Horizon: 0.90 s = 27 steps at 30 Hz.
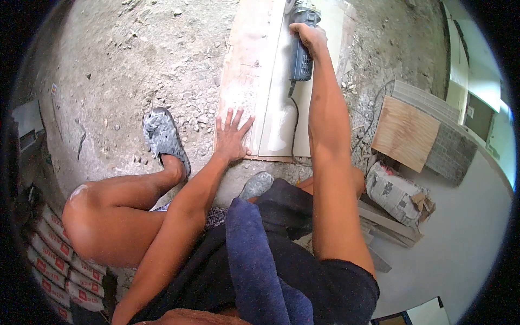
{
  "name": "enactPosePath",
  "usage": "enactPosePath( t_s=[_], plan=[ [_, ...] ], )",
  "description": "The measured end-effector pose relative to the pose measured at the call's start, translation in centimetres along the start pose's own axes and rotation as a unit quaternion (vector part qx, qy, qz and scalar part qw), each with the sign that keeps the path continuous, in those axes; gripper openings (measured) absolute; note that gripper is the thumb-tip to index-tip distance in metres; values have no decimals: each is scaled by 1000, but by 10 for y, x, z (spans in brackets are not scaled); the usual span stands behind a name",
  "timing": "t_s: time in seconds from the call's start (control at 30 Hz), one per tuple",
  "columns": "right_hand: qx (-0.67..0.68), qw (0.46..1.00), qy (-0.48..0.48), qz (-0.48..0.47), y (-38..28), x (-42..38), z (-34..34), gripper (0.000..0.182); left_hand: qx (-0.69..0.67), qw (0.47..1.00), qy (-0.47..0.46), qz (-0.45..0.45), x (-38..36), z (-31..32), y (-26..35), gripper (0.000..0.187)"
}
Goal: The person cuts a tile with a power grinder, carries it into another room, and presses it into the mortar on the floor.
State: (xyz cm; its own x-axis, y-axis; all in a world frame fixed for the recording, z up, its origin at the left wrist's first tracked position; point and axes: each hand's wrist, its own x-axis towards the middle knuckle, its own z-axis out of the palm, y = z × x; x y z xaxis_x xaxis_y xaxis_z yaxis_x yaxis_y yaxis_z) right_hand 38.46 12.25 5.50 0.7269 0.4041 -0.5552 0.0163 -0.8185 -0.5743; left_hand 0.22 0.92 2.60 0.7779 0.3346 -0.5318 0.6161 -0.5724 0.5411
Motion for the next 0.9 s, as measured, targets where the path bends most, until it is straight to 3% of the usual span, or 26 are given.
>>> enactPosePath(
  t_s=[0.13,0.23,0.3,0.43,0.9],
  plan=[
    [-3,1000,10,10,-4,2,0,29,-6,1000,23,6,-1,-3,1,126],
    [1,1000,-3,-15,-9,-1,-4,29,-12,1000,-25,-9,-2,-7,3,123],
    [-2,1000,7,-11,-10,1,-2,30,-13,999,27,11,-2,-1,0,126],
    [-9,999,13,-39,-8,14,-6,29,-12,999,29,10,-1,1,-1,126],
    [-7,1000,-10,-28,-25,22,-9,24,5,1000,0,-1,-1,-3,2,125]
  ],
)
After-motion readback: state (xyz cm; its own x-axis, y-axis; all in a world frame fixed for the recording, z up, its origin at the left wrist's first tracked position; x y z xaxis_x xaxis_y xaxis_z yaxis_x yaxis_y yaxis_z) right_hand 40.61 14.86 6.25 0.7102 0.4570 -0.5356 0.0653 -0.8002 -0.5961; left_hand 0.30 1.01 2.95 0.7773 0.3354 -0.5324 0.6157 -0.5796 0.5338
